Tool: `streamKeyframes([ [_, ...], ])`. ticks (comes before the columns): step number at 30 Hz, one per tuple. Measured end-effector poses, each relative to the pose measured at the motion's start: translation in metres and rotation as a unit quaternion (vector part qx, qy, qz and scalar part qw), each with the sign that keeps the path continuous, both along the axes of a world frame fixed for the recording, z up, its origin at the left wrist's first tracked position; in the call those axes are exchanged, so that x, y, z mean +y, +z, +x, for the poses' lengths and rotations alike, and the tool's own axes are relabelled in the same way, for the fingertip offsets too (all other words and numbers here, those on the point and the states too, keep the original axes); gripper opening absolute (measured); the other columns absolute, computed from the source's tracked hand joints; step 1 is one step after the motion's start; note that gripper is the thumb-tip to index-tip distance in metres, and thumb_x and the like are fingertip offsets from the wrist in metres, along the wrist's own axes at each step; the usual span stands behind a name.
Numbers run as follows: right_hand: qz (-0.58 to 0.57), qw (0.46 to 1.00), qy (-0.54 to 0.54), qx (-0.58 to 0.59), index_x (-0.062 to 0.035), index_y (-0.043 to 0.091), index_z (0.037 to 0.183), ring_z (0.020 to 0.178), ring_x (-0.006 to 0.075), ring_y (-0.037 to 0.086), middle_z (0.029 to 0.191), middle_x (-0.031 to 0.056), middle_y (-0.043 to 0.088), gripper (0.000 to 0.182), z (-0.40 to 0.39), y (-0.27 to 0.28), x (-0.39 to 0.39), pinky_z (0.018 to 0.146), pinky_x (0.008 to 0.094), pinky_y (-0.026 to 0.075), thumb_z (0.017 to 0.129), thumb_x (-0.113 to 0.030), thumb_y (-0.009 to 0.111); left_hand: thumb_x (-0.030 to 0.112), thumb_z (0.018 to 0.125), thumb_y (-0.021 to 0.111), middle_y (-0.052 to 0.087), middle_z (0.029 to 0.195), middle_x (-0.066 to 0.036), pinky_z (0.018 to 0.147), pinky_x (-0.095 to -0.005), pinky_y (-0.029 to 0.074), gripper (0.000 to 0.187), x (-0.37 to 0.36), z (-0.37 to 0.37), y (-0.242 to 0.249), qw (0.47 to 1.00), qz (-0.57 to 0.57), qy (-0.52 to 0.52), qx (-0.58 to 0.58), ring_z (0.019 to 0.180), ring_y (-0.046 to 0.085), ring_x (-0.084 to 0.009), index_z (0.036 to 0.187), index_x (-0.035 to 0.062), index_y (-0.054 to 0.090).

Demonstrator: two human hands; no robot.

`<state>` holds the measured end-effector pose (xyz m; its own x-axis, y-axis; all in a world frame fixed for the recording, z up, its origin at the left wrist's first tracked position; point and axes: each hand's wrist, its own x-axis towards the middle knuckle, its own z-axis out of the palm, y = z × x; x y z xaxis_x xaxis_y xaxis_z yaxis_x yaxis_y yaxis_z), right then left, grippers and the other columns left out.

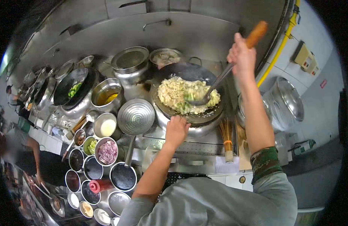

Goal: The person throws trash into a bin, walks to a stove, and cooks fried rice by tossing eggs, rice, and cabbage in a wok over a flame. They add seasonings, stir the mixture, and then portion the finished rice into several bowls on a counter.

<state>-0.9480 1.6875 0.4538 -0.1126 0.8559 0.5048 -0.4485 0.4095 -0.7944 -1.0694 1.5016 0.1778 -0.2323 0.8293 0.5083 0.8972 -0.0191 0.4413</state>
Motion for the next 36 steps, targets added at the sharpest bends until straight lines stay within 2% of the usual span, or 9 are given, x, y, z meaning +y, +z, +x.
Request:
streamKeyframes([
  [6, -0.053, 0.988, 0.142, 0.007, -0.0129, 0.043, 0.068, 0.038, 0.0105, 0.036, 0.051, -0.0034, 0.038, 0.038, -0.052, -0.091, 0.061, 0.037, 0.0296, 0.031, 0.094, -0.027, 0.067, 0.025, 0.086, 0.068, 0.056, 0.096, -0.012, 0.078, -0.0467, 0.044, 0.021, 0.005, 0.003, 0.002, 1.0, -0.019, 0.016, -0.005, 0.096, 0.054, -0.0331, 0.095, 0.0059, 0.063],
  [11, -0.066, 0.97, 0.204, -0.112, -0.0148, 0.044, 0.073, 0.042, 0.0091, 0.032, 0.054, -0.0071, 0.034, 0.033, -0.078, -0.007, 0.1, 0.041, 0.0273, 0.025, 0.097, -0.027, 0.063, 0.024, 0.087, 0.068, 0.056, 0.095, -0.013, 0.077, -0.0477, 0.044, 0.019, 0.008, 0.004, 0.007, 0.999, -0.051, 0.014, -0.007, 0.095, 0.053, -0.0345, 0.092, 0.0066, 0.062],
  [16, -0.091, 0.985, 0.146, -0.035, -0.0147, 0.044, 0.074, 0.043, 0.0096, 0.034, 0.055, -0.0057, 0.036, 0.031, -0.099, -0.074, 0.106, 0.04, 0.0268, 0.029, 0.097, -0.026, 0.062, 0.023, 0.087, 0.068, 0.055, 0.094, -0.014, 0.076, -0.0473, 0.044, 0.018, 0.012, 0.003, 0.004, 0.996, -0.083, 0.013, 0.004, 0.093, 0.053, -0.036, 0.091, 0.0059, 0.062],
  [21, -0.133, 0.962, 0.221, -0.092, -0.0145, 0.044, 0.075, 0.042, 0.0093, 0.032, 0.055, -0.0055, 0.036, 0.029, -0.078, -0.015, 0.129, 0.04, 0.0268, 0.028, 0.096, -0.025, 0.061, 0.017, 0.085, 0.07, 0.054, 0.087, -0.013, 0.074, -0.0468, 0.041, 0.016, -0.014, 0.021, 0.026, 0.999, -0.007, -0.048, 0.009, 0.086, 0.052, -0.0362, 0.086, 0.0055, 0.06],
  [24, -0.167, 0.963, 0.118, -0.174, -0.0149, 0.052, 0.076, 0.039, 0.0139, 0.039, 0.055, -0.0015, 0.046, 0.021, -0.039, -0.002, 0.086, 0.037, 0.0314, 0.031, 0.093, -0.025, 0.059, 0.013, 0.083, 0.073, 0.053, 0.084, -0.016, 0.072, -0.0462, 0.039, 0.017, -0.032, 0.054, 0.086, 0.996, 0.044, -0.046, -0.061, 0.08, 0.049, -0.038, 0.086, 0.0029, 0.059],
  [27, -0.062, 0.975, -0.052, -0.209, -0.0125, 0.046, 0.067, 0.042, 0.0093, 0.037, 0.053, -0.0044, 0.038, 0.034, -0.038, -0.027, 0.029, 0.039, 0.031, 0.029, 0.093, -0.023, 0.065, 0.013, 0.084, 0.072, 0.056, 0.086, -0.016, 0.074, -0.0455, 0.04, 0.015, -0.024, 0.053, 0.043, 0.998, 0.019, -0.021, -0.063, 0.084, 0.051, -0.0373, 0.087, 0.003, 0.061],
  [28, -0.085, 0.99, 0.059, -0.1, -0.0093, 0.049, 0.07, 0.041, 0.0107, 0.039, 0.053, -0.0035, 0.04, 0.031, -0.038, -0.047, 0.035, 0.038, 0.0323, 0.031, 0.093, -0.021, 0.067, 0.014, 0.084, 0.071, 0.056, 0.085, -0.016, 0.075, -0.0456, 0.041, 0.015, -0.025, 0.049, 0.014, 0.999, 0.011, -0.007, -0.052, 0.085, 0.051, -0.0373, 0.087, 0.003, 0.061],
  [31, 0.029, 0.995, -0.067, -0.07, -0.0085, 0.048, 0.072, 0.041, 0.0116, 0.038, 0.054, -0.0017, 0.039, 0.031, -0.008, -0.055, -0.017, 0.038, 0.0307, 0.031, 0.096, -0.02, 0.065, 0.017, 0.085, 0.07, 0.057, 0.088, -0.017, 0.077, -0.0463, 0.042, 0.017, -0.074, 0.046, -0.025, 0.998, -0.044, -0.026, -0.045, 0.087, 0.053, -0.0374, 0.088, 0.0028, 0.06],
  [36, -0.029, 0.999, -0.026, 0.012, -0.0112, 0.045, 0.076, 0.042, 0.0098, 0.033, 0.054, -0.004, 0.036, 0.03, 0.004, -0.095, -0.015, 0.043, 0.0294, 0.032, 0.097, -0.023, 0.064, 0.022, 0.084, 0.07, 0.054, 0.088, -0.015, 0.072, -0.0475, 0.042, 0.021, -0.066, 0.022, 0.026, 1.0, 0.026, -0.002, 0.009, 0.087, 0.053, -0.0362, 0.085, 0.0056, 0.058],
])
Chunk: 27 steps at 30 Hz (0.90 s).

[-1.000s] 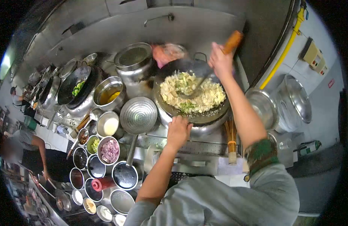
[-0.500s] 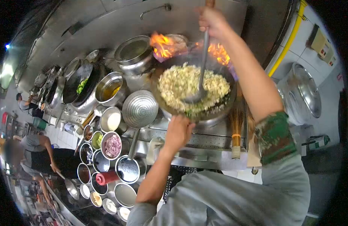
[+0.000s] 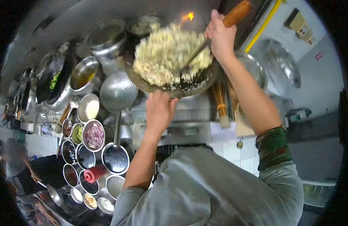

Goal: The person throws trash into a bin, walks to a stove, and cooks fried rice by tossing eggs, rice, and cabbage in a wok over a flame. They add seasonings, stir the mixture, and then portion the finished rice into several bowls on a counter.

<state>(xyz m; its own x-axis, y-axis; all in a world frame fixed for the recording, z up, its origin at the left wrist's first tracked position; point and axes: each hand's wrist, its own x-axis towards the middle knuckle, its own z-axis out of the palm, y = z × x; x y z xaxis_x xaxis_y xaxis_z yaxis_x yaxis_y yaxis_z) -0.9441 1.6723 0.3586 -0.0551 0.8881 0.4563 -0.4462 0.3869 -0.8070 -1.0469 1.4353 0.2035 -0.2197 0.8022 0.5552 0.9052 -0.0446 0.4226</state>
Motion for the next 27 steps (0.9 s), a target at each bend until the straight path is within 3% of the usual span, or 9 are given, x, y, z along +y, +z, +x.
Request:
streamKeyframes([
  [7, 0.007, 0.998, 0.054, -0.013, -0.0133, 0.044, 0.073, 0.039, 0.0092, 0.034, 0.052, -0.0051, 0.036, 0.034, 0.006, 0.103, 0.014, 0.039, 0.0295, 0.031, 0.095, -0.029, 0.066, 0.021, 0.084, 0.072, 0.056, 0.093, -0.018, 0.073, -0.0479, 0.045, 0.021, 0.074, -0.02, -0.032, 0.999, 0.01, -0.022, -0.023, 0.088, 0.053, -0.0389, 0.09, 0.0032, 0.062],
  [10, 0.027, 0.995, 0.098, 0.02, -0.0144, 0.042, 0.07, 0.039, 0.0092, 0.035, 0.051, -0.0046, 0.035, 0.037, 0.007, 0.081, 0.039, 0.039, 0.0288, 0.032, 0.095, -0.03, 0.065, 0.021, 0.084, 0.072, 0.056, 0.091, -0.017, 0.073, -0.0479, 0.044, 0.021, 0.077, -0.014, -0.035, 0.999, 0.001, -0.021, -0.046, 0.087, 0.053, -0.0387, 0.088, 0.0033, 0.063],
  [12, -0.023, 0.999, -0.001, -0.038, -0.0139, 0.044, 0.069, 0.04, 0.009, 0.039, 0.051, -0.0041, 0.038, 0.037, -0.032, 0.003, 0.067, 0.04, 0.0277, 0.034, 0.096, -0.031, 0.064, 0.021, 0.084, 0.072, 0.056, 0.089, -0.016, 0.073, -0.0482, 0.044, 0.02, 0.077, -0.013, -0.026, 0.999, 0.003, -0.013, -0.051, 0.086, 0.054, -0.0382, 0.087, 0.0031, 0.063],
  [13, 0.038, 0.996, 0.07, -0.032, -0.0131, 0.047, 0.069, 0.042, 0.0095, 0.045, 0.052, -0.0027, 0.044, 0.037, -0.045, -0.018, 0.068, 0.041, 0.0273, 0.037, 0.095, -0.033, 0.065, 0.02, 0.083, 0.072, 0.056, 0.089, -0.016, 0.073, -0.0481, 0.044, 0.02, 0.082, -0.017, -0.023, 0.999, -0.005, -0.01, -0.036, 0.086, 0.054, -0.038, 0.087, 0.0032, 0.063],
  [14, 0.028, 0.979, 0.195, -0.046, -0.0098, 0.052, 0.082, 0.04, 0.0103, 0.038, 0.053, -0.0033, 0.038, 0.027, -0.053, -0.013, 0.079, 0.039, 0.0257, 0.031, 0.098, -0.03, 0.059, 0.02, 0.083, 0.072, 0.057, 0.089, -0.015, 0.073, -0.0479, 0.044, 0.02, 0.083, -0.018, -0.023, 0.999, -0.018, -0.006, -0.028, 0.086, 0.054, -0.0378, 0.087, 0.0032, 0.063],
  [18, -0.045, 0.974, 0.104, -0.194, -0.01, 0.056, 0.078, 0.045, 0.0117, 0.049, 0.057, -0.0004, 0.053, 0.028, -0.044, 0.058, 0.154, 0.042, 0.0277, 0.038, 0.095, -0.032, 0.064, 0.018, 0.082, 0.073, 0.057, 0.088, -0.015, 0.073, -0.0471, 0.044, 0.019, 0.082, -0.014, -0.024, 0.999, -0.034, -0.013, -0.037, 0.085, 0.054, -0.0374, 0.088, 0.0034, 0.063],
  [20, -0.008, 0.934, 0.333, -0.13, -0.0084, 0.059, 0.086, 0.046, 0.0115, 0.05, 0.06, 0.0021, 0.058, 0.027, -0.001, 0.074, 0.167, 0.042, 0.0283, 0.038, 0.092, -0.034, 0.067, 0.018, 0.082, 0.074, 0.057, 0.089, -0.016, 0.074, -0.0463, 0.044, 0.019, 0.084, -0.016, -0.027, 0.998, -0.035, -0.018, -0.048, 0.086, 0.054, -0.0376, 0.088, 0.0038, 0.063],
  [22, -0.034, 0.989, 0.064, -0.131, -0.007, 0.059, 0.088, 0.044, 0.0114, 0.044, 0.057, -0.0011, 0.047, 0.024, -0.021, 0.023, 0.114, 0.04, 0.0281, 0.034, 0.092, -0.029, 0.067, 0.018, 0.082, 0.074, 0.057, 0.089, -0.016, 0.074, -0.0462, 0.044, 0.02, 0.085, -0.018, -0.028, 0.998, -0.04, -0.018, -0.05, 0.086, 0.054, -0.038, 0.089, 0.0039, 0.063],
  [27, -0.066, 0.986, 0.104, -0.113, -0.0061, 0.055, 0.089, 0.045, 0.0112, 0.04, 0.058, -0.0017, 0.043, 0.015, -0.041, 0.032, 0.161, 0.041, 0.0306, 0.033, 0.092, -0.019, 0.063, 0.018, 0.084, 0.07, 0.054, 0.089, -0.015, 0.073, -0.0476, 0.041, 0.017, 0.059, -0.006, -0.019, 0.999, -0.006, -0.026, -0.024, 0.087, 0.051, -0.0383, 0.086, 0.0051, 0.059],
])
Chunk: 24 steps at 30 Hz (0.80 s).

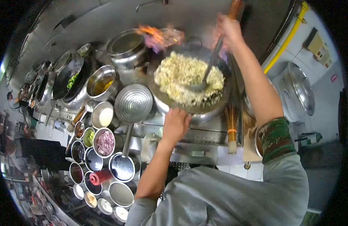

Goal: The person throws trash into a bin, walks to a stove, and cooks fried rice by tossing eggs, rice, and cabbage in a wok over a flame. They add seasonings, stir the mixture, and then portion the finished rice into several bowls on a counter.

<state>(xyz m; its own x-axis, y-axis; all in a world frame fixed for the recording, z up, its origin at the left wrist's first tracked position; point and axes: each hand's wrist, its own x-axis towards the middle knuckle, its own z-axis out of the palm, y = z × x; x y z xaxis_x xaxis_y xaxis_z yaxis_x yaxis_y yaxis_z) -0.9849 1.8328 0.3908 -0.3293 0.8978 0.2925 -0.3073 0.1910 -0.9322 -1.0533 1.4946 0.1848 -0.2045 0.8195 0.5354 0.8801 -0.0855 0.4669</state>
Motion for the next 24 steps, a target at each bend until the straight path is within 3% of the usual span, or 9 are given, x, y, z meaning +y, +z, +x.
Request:
streamKeyframes([
  [3, -0.091, 0.996, 0.008, 0.013, -0.0131, 0.046, 0.075, 0.042, 0.0087, 0.028, 0.054, -0.0055, 0.029, 0.026, 0.026, 0.061, -0.056, 0.039, 0.0282, 0.025, 0.097, -0.019, 0.057, 0.016, 0.085, 0.071, 0.054, 0.09, -0.017, 0.075, -0.0468, 0.04, 0.017, -0.032, 0.025, 0.074, 0.998, 0.009, -0.028, -0.058, 0.085, 0.051, -0.0387, 0.091, 0.0044, 0.06],
  [5, -0.055, 0.996, -0.062, -0.017, -0.0133, 0.046, 0.074, 0.04, 0.0112, 0.032, 0.053, -0.0031, 0.036, 0.027, 0.013, 0.044, -0.087, 0.038, 0.0298, 0.027, 0.096, -0.021, 0.059, 0.013, 0.085, 0.071, 0.055, 0.09, -0.016, 0.075, -0.0445, 0.04, 0.016, -0.024, 0.029, 0.083, 0.998, -0.005, -0.012, -0.056, 0.086, 0.051, -0.0376, 0.09, 0.0024, 0.06],
  [7, 0.023, 0.982, -0.177, -0.053, -0.0141, 0.049, 0.073, 0.039, 0.0134, 0.04, 0.054, -0.0014, 0.044, 0.025, -0.001, 0.036, -0.117, 0.037, 0.0319, 0.032, 0.093, -0.023, 0.06, 0.012, 0.085, 0.07, 0.055, 0.089, -0.016, 0.075, -0.0446, 0.04, 0.014, -0.02, 0.017, 0.03, 0.998, 0.005, -0.022, -0.06, 0.085, 0.051, -0.0368, 0.09, 0.0027, 0.061],
  [8, 0.014, 0.995, -0.093, -0.022, -0.012, 0.05, 0.075, 0.042, 0.0128, 0.043, 0.056, -0.0007, 0.047, 0.023, 0.006, 0.019, -0.109, 0.037, 0.0317, 0.034, 0.095, -0.02, 0.057, 0.013, 0.085, 0.07, 0.055, 0.089, -0.016, 0.074, -0.0456, 0.04, 0.015, -0.027, 0.016, 0.003, 0.999, -0.011, -0.013, -0.042, 0.085, 0.051, -0.0373, 0.089, 0.0034, 0.061],
  [10, 0.07, 0.993, -0.096, 0.02, -0.0111, 0.05, 0.076, 0.042, 0.0133, 0.042, 0.058, -0.0003, 0.047, 0.02, 0.02, 0.007, -0.129, 0.037, 0.0312, 0.033, 0.095, -0.018, 0.056, 0.015, 0.085, 0.07, 0.055, 0.091, -0.016, 0.073, -0.0476, 0.041, 0.015, -0.049, 0.017, -0.035, 0.999, -0.041, 0.008, -0.004, 0.085, 0.051, -0.0383, 0.088, 0.0046, 0.06],
  [11, 0.109, 0.988, -0.098, 0.045, -0.0107, 0.05, 0.077, 0.042, 0.0135, 0.042, 0.059, 0.0, 0.047, 0.019, 0.026, 0.011, -0.136, 0.037, 0.031, 0.033, 0.095, -0.016, 0.055, 0.015, 0.085, 0.07, 0.055, 0.091, -0.016, 0.073, -0.0476, 0.041, 0.015, -0.058, 0.021, -0.029, 1.0, -0.023, -0.006, -0.012, 0.086, 0.051, -0.0381, 0.088, 0.0043, 0.06],
  [12, 0.104, 0.984, -0.092, 0.113, -0.0125, 0.044, 0.073, 0.041, 0.0115, 0.03, 0.053, -0.0022, 0.035, 0.031, 0.029, 0.012, -0.148, 0.04, 0.0297, 0.026, 0.097, -0.021, 0.061, 0.015, 0.084, 0.07, 0.056, 0.091, -0.016, 0.073, -0.0476, 0.041, 0.015, -0.075, 0.026, -0.018, 0.999, -0.01, -0.024, -0.018, 0.086, 0.051, -0.0379, 0.088, 0.004, 0.061],
  [17, 0.041, 0.988, -0.106, 0.102, -0.014, 0.041, 0.07, 0.04, 0.0118, 0.031, 0.052, -0.0022, 0.035, 0.037, 0.022, -0.002, -0.132, 0.042, 0.0306, 0.029, 0.095, -0.023, 0.065, 0.018, 0.084, 0.071, 0.056, 0.091, -0.015, 0.076, -0.0464, 0.043, 0.018, -0.033, -0.002, 0.035, 1.0, -0.015, 0.011, -0.011, 0.089, 0.052, -0.0363, 0.089, 0.0024, 0.063],
  [24, 0.1, 0.993, -0.002, 0.065, -0.0161, 0.04, 0.065, 0.04, 0.0096, 0.032, 0.051, -0.0045, 0.035, 0.041, 0.028, 0.077, -0.118, 0.041, 0.0294, 0.029, 0.096, -0.027, 0.065, 0.018, 0.084, 0.071, 0.057, 0.092, -0.014, 0.076, -0.0471, 0.045, 0.017, 0.016, -0.008, -0.004, 0.999, -0.018, -0.008, -0.028, 0.092, 0.054, -0.0359, 0.09, 0.0037, 0.064],
])
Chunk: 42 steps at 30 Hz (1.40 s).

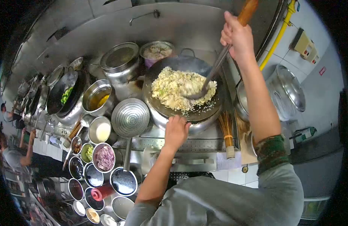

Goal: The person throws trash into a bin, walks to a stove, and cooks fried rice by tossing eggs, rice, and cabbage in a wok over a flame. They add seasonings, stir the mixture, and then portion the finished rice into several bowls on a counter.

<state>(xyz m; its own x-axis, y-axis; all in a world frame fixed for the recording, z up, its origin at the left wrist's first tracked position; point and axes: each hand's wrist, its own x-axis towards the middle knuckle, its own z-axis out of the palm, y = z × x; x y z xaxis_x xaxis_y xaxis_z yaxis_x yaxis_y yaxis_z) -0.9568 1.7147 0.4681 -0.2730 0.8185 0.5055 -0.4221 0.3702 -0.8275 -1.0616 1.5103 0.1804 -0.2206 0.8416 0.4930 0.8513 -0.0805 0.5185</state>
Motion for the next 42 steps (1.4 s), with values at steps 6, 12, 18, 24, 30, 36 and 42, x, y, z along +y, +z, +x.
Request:
streamKeyframes([
  [6, 0.032, 0.995, 0.009, -0.093, -0.0103, 0.054, 0.072, 0.045, 0.012, 0.047, 0.055, -0.002, 0.047, 0.033, -0.058, -0.116, 0.07, 0.046, 0.0289, 0.037, 0.094, -0.032, 0.065, 0.015, 0.083, 0.072, 0.056, 0.089, -0.016, 0.076, -0.0471, 0.043, 0.017, 0.004, 0.002, 0.0, 1.0, 0.0, -0.006, -0.006, 0.086, 0.052, -0.0383, 0.087, 0.0031, 0.061],
  [12, -0.045, 0.989, 0.087, -0.11, -0.0118, 0.054, 0.081, 0.045, 0.0072, 0.036, 0.056, -0.0054, 0.038, 0.023, -0.028, -0.056, 0.173, 0.042, 0.0261, 0.028, 0.096, -0.027, 0.062, 0.015, 0.084, 0.072, 0.056, 0.087, -0.015, 0.076, -0.0471, 0.042, 0.015, 0.009, 0.0, 0.005, 0.999, -0.034, -0.002, -0.018, 0.086, 0.052, -0.0378, 0.086, 0.0037, 0.062],
  [18, -0.125, 0.992, 0.013, -0.024, -0.0091, 0.054, 0.085, 0.044, 0.0086, 0.033, 0.057, -0.0058, 0.034, 0.017, -0.044, -0.095, 0.122, 0.041, 0.0284, 0.028, 0.095, -0.02, 0.062, 0.015, 0.082, 0.074, 0.056, 0.086, -0.015, 0.076, -0.0461, 0.043, 0.018, -0.008, 0.007, 0.008, 1.0, -0.002, 0.002, -0.022, 0.084, 0.053, -0.0367, 0.086, 0.002, 0.062],
  [24, -0.06, 0.989, -0.003, -0.137, -0.0081, 0.054, 0.074, 0.043, 0.0157, 0.041, 0.058, 0.0007, 0.046, 0.024, -0.016, -0.044, 0.071, 0.038, 0.0348, 0.031, 0.095, -0.02, 0.052, 0.01, 0.084, 0.071, 0.056, 0.086, -0.017, 0.076, -0.0458, 0.042, 0.013, -0.044, 0.033, 0.08, 0.997, 0.039, -0.021, -0.069, 0.083, 0.052, -0.0382, 0.085, 0.0002, 0.062],
  [30, 0.008, 0.993, -0.118, -0.026, -0.0102, 0.047, 0.068, 0.033, 0.0141, 0.041, 0.048, -0.0011, 0.041, 0.036, -0.021, -0.053, -0.019, 0.033, 0.0324, 0.033, 0.096, -0.025, 0.064, 0.015, 0.084, 0.072, 0.056, 0.087, -0.015, 0.073, -0.0473, 0.041, 0.015, -0.091, 0.032, -0.036, 1.0, -0.012, -0.002, 0.014, 0.083, 0.052, -0.0367, 0.085, 0.0037, 0.062],
  [36, -0.052, 0.995, -0.087, -0.026, -0.0148, 0.045, 0.071, 0.038, 0.0119, 0.036, 0.051, -0.0045, 0.037, 0.032, -0.011, -0.037, -0.001, 0.037, 0.0305, 0.033, 0.097, -0.026, 0.061, 0.014, 0.083, 0.073, 0.057, 0.085, -0.015, 0.074, -0.0449, 0.04, 0.015, -0.066, 0.011, 0.058, 0.996, 0.069, -0.031, -0.04, 0.083, 0.052, -0.0357, 0.085, 0.003, 0.062],
  [42, 0.014, 0.997, -0.075, 0.008, -0.0143, 0.045, 0.07, 0.04, 0.0112, 0.034, 0.053, -0.0036, 0.037, 0.033, 0.0, 0.03, 0.009, 0.038, 0.0307, 0.031, 0.097, -0.027, 0.059, 0.016, 0.083, 0.073, 0.058, 0.085, -0.015, 0.075, -0.0456, 0.042, 0.016, -0.012, -0.005, 0.013, 0.998, 0.047, -0.022, -0.025, 0.082, 0.053, -0.0369, 0.086, 0.0033, 0.064],
])
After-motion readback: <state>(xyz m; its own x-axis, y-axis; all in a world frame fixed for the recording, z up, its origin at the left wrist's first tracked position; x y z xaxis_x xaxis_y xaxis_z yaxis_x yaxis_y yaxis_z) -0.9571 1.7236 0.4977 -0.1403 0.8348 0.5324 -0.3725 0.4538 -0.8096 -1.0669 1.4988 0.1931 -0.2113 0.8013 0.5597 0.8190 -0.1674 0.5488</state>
